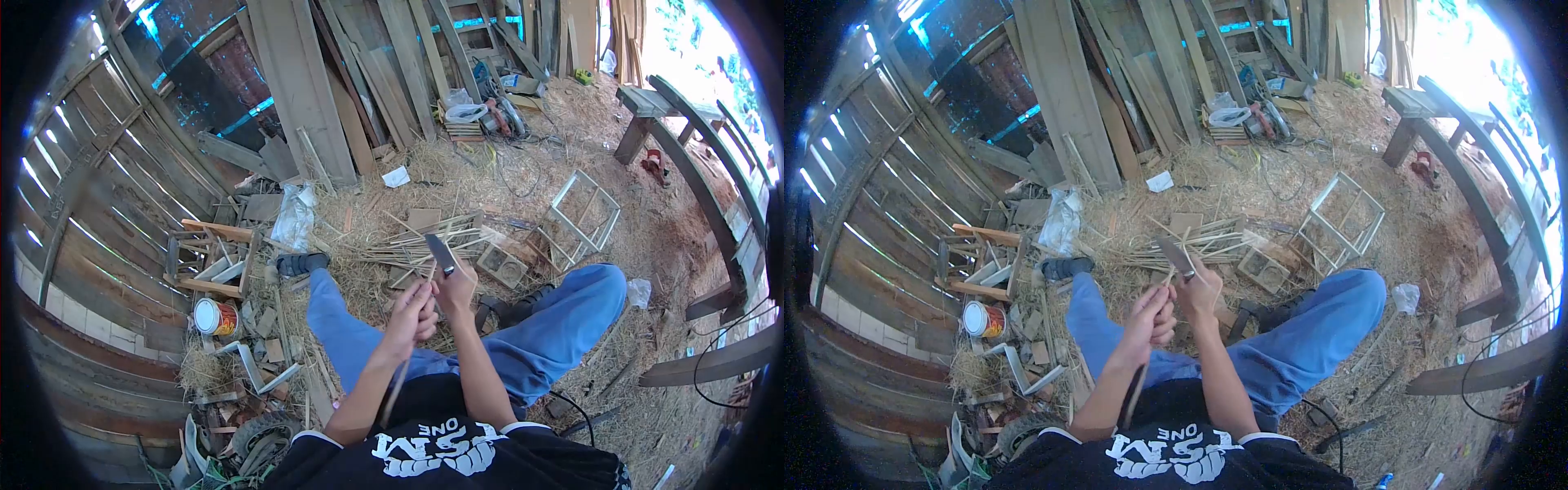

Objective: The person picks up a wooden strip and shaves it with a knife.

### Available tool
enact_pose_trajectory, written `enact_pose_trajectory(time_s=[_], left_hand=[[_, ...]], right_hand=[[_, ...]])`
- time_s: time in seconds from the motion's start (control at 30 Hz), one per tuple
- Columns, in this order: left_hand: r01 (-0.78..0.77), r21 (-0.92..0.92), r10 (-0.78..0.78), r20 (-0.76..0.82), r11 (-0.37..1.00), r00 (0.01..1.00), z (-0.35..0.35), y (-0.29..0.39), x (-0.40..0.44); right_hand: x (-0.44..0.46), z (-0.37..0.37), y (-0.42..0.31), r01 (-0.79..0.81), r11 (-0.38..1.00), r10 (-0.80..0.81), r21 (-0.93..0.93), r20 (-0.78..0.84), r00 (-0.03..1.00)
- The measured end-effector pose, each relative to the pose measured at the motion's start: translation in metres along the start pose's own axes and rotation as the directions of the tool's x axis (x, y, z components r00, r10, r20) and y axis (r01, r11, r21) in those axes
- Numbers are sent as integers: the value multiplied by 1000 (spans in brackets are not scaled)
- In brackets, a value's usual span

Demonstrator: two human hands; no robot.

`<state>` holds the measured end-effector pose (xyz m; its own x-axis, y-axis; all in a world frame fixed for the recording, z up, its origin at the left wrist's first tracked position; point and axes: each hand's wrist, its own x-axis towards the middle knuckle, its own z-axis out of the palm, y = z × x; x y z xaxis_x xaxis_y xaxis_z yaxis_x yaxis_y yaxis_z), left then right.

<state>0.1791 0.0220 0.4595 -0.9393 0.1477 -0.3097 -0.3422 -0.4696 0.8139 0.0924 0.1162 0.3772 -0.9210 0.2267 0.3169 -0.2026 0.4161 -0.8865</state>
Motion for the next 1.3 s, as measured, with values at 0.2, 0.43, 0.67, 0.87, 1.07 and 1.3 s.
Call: enact_pose_trajectory(time_s=[0.2, 0.43, 0.67, 0.87, 1.07, 1.3], left_hand=[[-20, -60, 18, -39, 998, 999, 5, -4, 10], [-1, 76, -2, 51, 997, 999, -15, 12, 9], [-36, -20, 36, 7, 999, 999, -26, 26, 8], [-61, -65, 61, -8, 996, 998, -25, 41, 8], [-157, 207, 186, -132, 966, 974, 0, 33, -3], [-144, 272, 184, -127, 952, 975, -2, 21, -12]], right_hand=[[5, -5, 15, 29, 996, -51, 88, 253, 966], [21, -29, -6, -83, 992, 33, 97, 430, 902], [25, -53, -37, -11, 981, -81, 191, 466, 881], [27, -52, -45, 163, 959, -242, 234, 364, 899], [27, -46, -44, 380, 925, -379, 22, 147, 914], [31, -57, -24, 464, 886, -459, -13, 122, 880]])
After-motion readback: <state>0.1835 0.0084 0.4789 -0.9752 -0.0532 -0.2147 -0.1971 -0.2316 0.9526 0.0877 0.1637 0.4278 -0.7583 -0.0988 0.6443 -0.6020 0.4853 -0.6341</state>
